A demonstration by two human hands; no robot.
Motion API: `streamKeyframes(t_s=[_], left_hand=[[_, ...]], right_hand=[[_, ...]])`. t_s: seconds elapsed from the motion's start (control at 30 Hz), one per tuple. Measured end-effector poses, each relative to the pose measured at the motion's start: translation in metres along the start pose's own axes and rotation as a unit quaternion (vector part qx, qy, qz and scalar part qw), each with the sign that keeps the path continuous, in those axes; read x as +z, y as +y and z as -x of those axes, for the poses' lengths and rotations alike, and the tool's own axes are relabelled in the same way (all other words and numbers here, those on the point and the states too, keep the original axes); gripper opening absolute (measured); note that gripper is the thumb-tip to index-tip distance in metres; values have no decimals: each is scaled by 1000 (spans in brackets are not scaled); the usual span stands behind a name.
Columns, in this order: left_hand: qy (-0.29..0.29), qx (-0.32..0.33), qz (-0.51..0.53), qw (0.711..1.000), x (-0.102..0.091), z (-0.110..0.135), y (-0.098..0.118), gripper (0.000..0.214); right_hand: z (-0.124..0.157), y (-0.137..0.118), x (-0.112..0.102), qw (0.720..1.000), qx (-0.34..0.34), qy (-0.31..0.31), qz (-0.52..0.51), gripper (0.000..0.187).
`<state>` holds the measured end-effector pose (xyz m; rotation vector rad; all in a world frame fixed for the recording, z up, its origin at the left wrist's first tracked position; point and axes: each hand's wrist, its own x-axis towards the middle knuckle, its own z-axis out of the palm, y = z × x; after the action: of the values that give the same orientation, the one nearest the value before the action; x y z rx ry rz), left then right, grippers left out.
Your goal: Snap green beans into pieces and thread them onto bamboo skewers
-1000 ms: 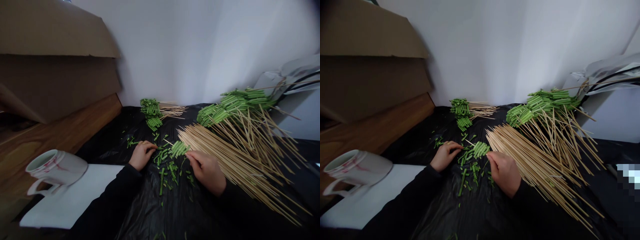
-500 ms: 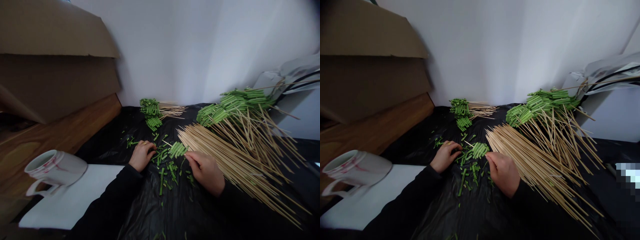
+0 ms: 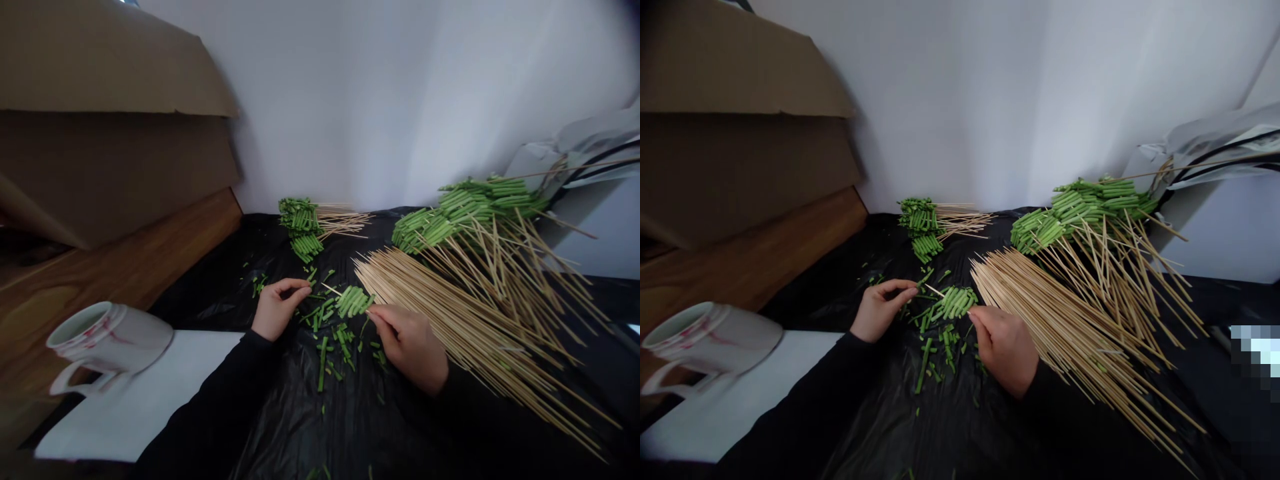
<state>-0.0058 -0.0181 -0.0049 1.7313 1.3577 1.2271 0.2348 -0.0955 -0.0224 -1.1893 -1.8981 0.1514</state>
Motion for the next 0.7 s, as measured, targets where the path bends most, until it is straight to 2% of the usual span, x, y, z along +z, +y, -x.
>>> streamKeyframes(t_s=[0.07,0.13,0.23,0.43,0.7], left_hand=[[-14,-72,103,992,2,1,2,22],[-38,-132,196,971,4,2,3,28],[-79,-187,281,938,6,6,5,31],[-118,-201,308,922,8,8,4,31],[-120,-202,311,921,8,8,3,31]], right_hand=[[0,0,0,1000,-2,-3,-1,20],[1,-1,1,1000,-5,-8,-2,21],[2,-1,2,1000,-10,-21,-5,21],[5,1,5,999,-10,-30,-6,20],[5,1,5,999,-5,-40,-1,22]])
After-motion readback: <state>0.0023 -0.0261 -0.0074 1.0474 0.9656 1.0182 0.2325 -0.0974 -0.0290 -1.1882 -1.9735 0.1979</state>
